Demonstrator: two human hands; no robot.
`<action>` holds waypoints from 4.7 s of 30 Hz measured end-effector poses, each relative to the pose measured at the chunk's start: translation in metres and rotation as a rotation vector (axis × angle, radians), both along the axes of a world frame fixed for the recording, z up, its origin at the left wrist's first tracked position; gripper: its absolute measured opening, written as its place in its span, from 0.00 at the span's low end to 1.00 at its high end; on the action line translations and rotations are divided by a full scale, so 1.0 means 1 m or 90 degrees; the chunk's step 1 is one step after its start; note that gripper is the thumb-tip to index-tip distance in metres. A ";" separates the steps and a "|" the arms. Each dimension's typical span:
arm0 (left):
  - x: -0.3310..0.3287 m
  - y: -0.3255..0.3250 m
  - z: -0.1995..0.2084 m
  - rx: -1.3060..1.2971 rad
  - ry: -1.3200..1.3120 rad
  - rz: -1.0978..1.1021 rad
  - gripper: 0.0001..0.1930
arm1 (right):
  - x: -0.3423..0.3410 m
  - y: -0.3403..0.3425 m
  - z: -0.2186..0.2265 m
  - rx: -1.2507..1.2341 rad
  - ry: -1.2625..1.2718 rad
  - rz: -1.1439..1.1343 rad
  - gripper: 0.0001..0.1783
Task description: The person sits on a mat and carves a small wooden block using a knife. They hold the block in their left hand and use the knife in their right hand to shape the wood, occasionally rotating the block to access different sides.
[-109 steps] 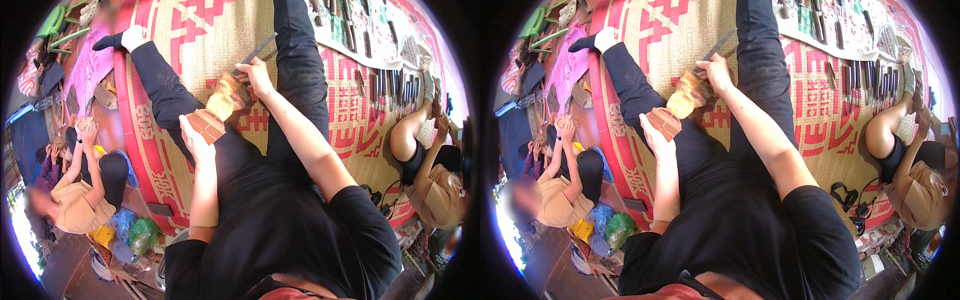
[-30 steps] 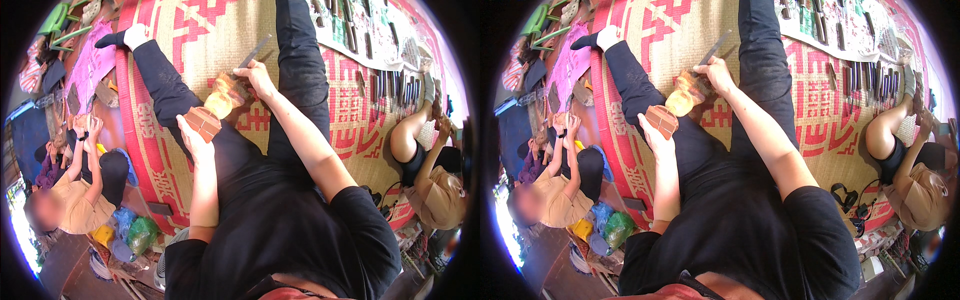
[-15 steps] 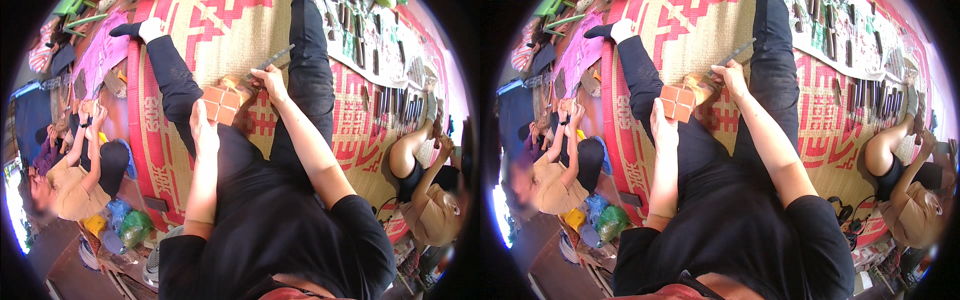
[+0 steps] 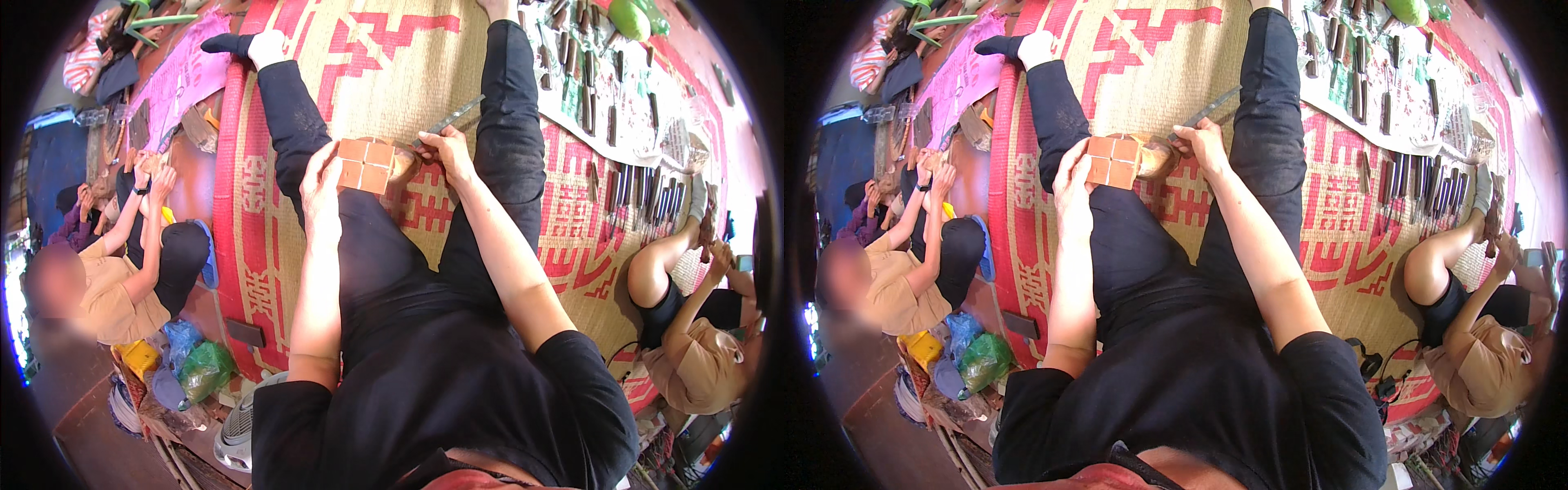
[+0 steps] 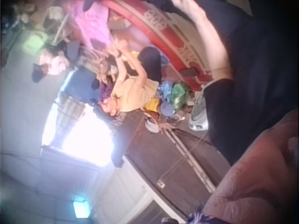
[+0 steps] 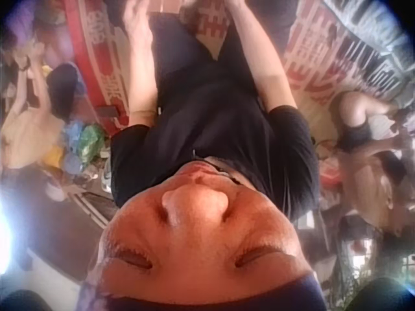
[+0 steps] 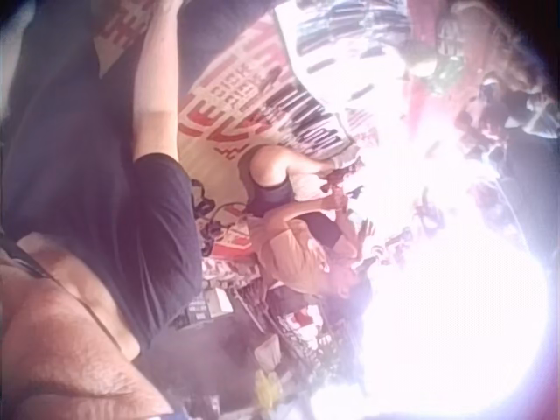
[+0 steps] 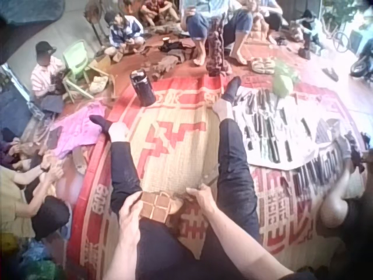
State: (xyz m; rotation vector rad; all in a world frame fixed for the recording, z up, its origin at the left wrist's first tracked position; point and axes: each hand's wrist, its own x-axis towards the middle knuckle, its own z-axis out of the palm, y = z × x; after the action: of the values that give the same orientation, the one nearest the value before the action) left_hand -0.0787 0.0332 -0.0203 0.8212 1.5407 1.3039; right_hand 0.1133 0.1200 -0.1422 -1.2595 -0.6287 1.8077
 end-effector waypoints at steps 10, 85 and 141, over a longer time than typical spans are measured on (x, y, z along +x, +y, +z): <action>0.033 0.040 0.028 0.164 0.686 -0.248 0.15 | 0.002 -0.003 0.002 0.011 -0.019 0.002 0.06; 0.022 0.015 0.006 0.143 0.717 -0.112 0.10 | 0.004 0.002 0.016 -0.028 0.018 -0.039 0.06; 0.033 0.016 0.007 0.123 0.714 -0.099 0.08 | -0.007 -0.001 0.040 0.092 -0.001 -0.016 0.04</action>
State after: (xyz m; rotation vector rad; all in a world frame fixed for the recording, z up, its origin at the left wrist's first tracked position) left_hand -0.0457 0.0487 -0.0135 1.9622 2.1094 0.8799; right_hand 0.1061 0.1187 -0.1021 -1.1677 -0.7277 1.7081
